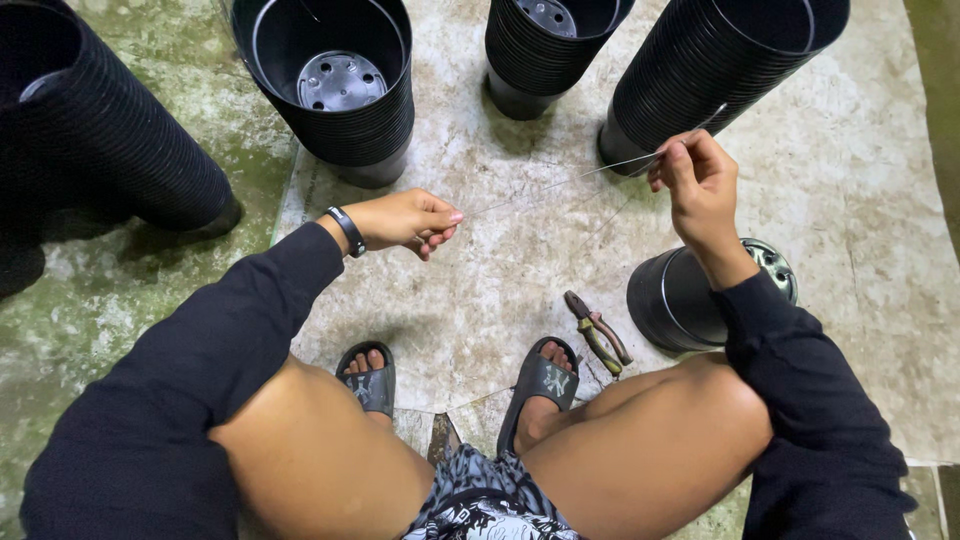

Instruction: The person threads a metal wire through pre-drilled holes in black plastic planters to create hanging loops. They bend the wire ends, tie knots, and trim excess wire with pliers, repeating the process for multiple planters.

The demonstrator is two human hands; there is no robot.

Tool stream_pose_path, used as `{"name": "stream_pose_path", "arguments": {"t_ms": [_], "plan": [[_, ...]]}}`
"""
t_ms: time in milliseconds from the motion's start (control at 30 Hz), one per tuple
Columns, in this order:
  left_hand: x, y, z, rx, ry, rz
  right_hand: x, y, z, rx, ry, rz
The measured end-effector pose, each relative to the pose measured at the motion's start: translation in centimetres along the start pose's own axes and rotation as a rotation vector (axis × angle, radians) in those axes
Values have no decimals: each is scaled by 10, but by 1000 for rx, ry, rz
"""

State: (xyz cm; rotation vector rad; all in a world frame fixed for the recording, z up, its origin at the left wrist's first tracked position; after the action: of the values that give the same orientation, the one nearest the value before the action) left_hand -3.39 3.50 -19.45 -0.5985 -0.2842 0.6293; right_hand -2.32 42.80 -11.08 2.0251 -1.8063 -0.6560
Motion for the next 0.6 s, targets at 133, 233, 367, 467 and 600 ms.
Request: {"name": "stream_pose_path", "arguments": {"t_ms": [133, 233, 367, 467, 600], "plan": [[-3, -1, -3, -30, -39, 32, 2, -3, -16, -57, -51, -68], [-7, -2, -5, -43, -93, 96, 9, -3, -22, -82, -81, -101], [-12, -3, -5, -21, -103, 131, 14, -4, -27, -118, -122, -120], [-11, -5, -1, 49, -44, 183, 12, -3, -24, -69, -125, -70], [-5, -13, 13, 207, 35, 236, 3, -2, -14, -66, -44, -17]]}}
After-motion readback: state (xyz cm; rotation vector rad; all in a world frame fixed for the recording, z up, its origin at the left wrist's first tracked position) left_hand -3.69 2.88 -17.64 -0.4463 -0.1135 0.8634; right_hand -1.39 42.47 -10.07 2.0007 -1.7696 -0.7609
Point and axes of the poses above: each hand's wrist, its own y-axis towards the middle knuckle, its own x-axis out of the palm, z = x × y, the point moved 2 cm from there along y, towards the middle knuckle, and after that the axes turned 12 degrees about -x, right-handed, at the moved point
